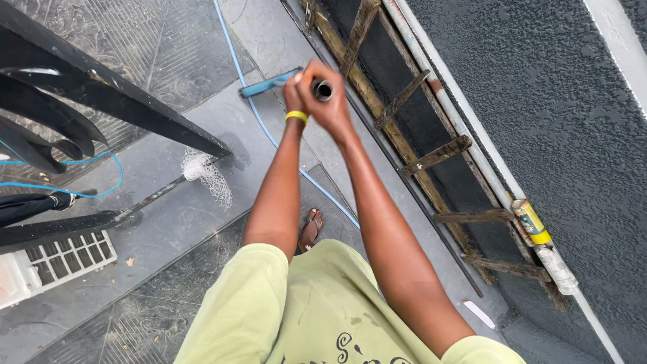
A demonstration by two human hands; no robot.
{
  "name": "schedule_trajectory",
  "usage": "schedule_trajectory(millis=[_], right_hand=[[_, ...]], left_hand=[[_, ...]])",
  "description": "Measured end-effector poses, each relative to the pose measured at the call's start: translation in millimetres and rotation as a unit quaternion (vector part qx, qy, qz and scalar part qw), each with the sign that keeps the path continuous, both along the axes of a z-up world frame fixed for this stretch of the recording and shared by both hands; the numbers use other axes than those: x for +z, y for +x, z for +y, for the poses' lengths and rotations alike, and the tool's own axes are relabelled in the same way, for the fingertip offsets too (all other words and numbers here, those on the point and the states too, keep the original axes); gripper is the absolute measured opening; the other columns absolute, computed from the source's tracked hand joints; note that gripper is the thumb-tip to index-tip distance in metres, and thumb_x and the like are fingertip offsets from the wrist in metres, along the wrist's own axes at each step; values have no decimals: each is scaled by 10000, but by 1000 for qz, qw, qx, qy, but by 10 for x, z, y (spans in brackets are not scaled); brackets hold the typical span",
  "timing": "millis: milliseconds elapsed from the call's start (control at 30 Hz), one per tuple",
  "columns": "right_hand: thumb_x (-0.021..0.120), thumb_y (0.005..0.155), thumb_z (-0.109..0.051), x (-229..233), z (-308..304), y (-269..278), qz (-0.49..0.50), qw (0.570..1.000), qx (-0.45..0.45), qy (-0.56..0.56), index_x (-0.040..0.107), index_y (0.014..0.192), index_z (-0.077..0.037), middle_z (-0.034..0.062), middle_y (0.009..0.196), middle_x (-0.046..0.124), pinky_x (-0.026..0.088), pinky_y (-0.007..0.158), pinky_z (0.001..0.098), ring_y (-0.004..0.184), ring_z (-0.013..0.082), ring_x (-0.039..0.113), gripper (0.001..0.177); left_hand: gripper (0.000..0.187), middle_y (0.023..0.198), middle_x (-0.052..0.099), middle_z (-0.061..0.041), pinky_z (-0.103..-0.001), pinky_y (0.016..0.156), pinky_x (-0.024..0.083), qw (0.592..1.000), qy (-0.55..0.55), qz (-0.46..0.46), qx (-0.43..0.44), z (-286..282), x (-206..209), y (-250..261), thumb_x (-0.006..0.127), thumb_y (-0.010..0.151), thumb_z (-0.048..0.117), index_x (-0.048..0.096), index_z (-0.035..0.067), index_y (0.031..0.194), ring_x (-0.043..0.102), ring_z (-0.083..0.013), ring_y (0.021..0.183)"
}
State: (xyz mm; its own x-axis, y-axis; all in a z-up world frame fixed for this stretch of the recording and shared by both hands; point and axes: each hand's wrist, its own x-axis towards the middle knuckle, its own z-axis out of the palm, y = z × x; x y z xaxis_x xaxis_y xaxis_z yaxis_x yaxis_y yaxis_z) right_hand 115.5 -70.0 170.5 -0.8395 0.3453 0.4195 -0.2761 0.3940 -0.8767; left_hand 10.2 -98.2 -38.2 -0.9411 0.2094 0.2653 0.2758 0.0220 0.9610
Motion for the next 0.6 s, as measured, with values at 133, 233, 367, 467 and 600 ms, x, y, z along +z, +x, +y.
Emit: schedule_trajectory(millis=[133,233,367,467,600], right_hand=[[675,914,-34,-191,-165,-72,-56,998,34,-14,469,766,-60,-12,724,466,424,641,281,716,82,465,254],[689,927,-45,178,-124,-171,-63,994,55,-67,505,782,-59,-22,734,479,406,618,287,689,75,463,234],[685,973,-102,671,-149,-303,-9,996,40,-73,526,821,-67,-35,699,526,425,589,281,630,58,506,223],[687,992,-87,520,-393,-181,28,998,39,-43,489,811,-64,-28,730,489,418,616,275,667,58,481,270],[692,958,-67,36,-879,-50,-20,999,29,-21,461,784,-53,-22,744,417,375,625,270,710,69,412,290]], left_hand=[[191,837,755,-174,-390,685,546,998,-37,-8,40,-359,-142,391,661,940,198,722,17,938,758,-290,816],[174,700,709,-201,-407,631,546,998,-53,29,-7,-430,265,486,763,770,140,686,-15,788,750,-337,718],[174,692,666,-214,-417,621,514,998,-8,48,32,-343,759,282,731,818,103,632,-35,784,692,-354,666],[200,745,686,-189,-403,639,508,998,25,36,53,-481,561,147,686,918,139,628,-38,845,662,-307,667],[213,798,719,-139,-375,675,521,996,40,56,51,-981,-108,-37,628,961,188,697,-8,915,676,-202,737]])
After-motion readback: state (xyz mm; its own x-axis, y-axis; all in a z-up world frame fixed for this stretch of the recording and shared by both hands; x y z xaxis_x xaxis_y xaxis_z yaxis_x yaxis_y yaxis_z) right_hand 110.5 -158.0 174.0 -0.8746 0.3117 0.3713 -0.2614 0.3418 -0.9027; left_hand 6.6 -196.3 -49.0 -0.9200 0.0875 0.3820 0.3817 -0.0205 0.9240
